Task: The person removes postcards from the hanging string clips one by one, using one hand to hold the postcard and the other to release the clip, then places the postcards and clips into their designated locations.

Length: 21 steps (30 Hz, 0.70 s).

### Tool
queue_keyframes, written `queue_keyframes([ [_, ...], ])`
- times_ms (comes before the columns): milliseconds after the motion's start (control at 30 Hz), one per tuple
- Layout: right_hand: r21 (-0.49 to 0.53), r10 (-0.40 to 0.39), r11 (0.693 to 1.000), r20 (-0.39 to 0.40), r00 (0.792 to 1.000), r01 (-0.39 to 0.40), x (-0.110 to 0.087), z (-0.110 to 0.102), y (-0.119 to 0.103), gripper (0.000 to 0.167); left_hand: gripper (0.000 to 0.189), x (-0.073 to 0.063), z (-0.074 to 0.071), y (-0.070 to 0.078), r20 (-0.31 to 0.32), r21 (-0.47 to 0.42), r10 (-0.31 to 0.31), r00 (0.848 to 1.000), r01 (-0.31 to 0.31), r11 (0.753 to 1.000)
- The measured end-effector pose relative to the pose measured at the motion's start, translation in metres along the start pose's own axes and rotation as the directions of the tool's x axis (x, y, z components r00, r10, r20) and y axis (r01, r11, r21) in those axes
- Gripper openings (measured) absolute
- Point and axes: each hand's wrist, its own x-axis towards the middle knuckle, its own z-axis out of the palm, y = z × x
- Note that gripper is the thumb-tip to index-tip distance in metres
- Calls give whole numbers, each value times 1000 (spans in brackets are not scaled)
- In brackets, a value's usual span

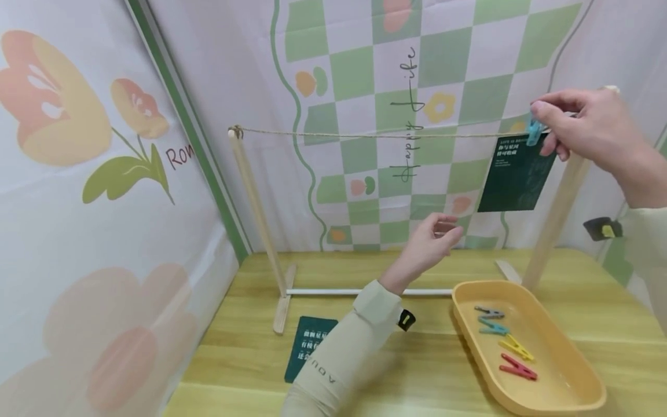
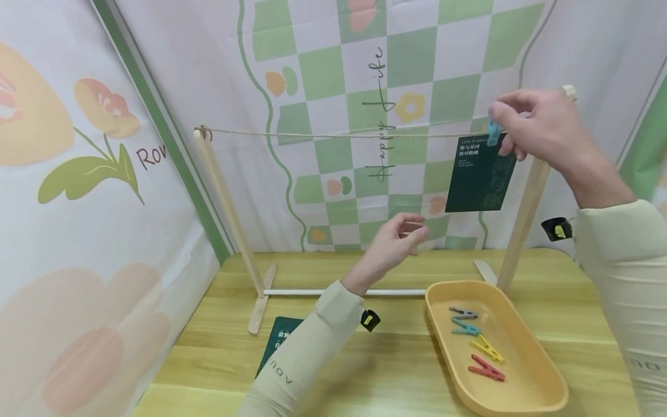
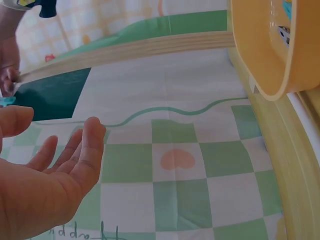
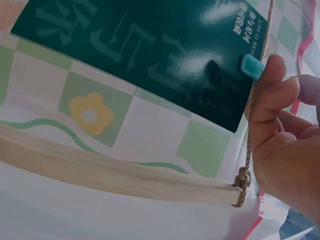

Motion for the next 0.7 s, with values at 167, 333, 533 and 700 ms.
queue_keyframes([
  [167,47,-11,999,-29,1000,13,3,-1,4,26,38,6,8,8,-16,-5,22,1000,-22,1000],
  [333,57,-4,998,-30,1000,6,4,-1,5,15,47,10,14,13,-16,15,65,998,-65,998],
  [533,64,-3,998,-26,1000,4,4,-3,4,15,49,17,15,24,-38,54,42,998,-40,998],
  [700,84,3,996,-9,1000,-2,4,-8,4,6,48,21,15,34,-50,91,39,998,-34,995],
])
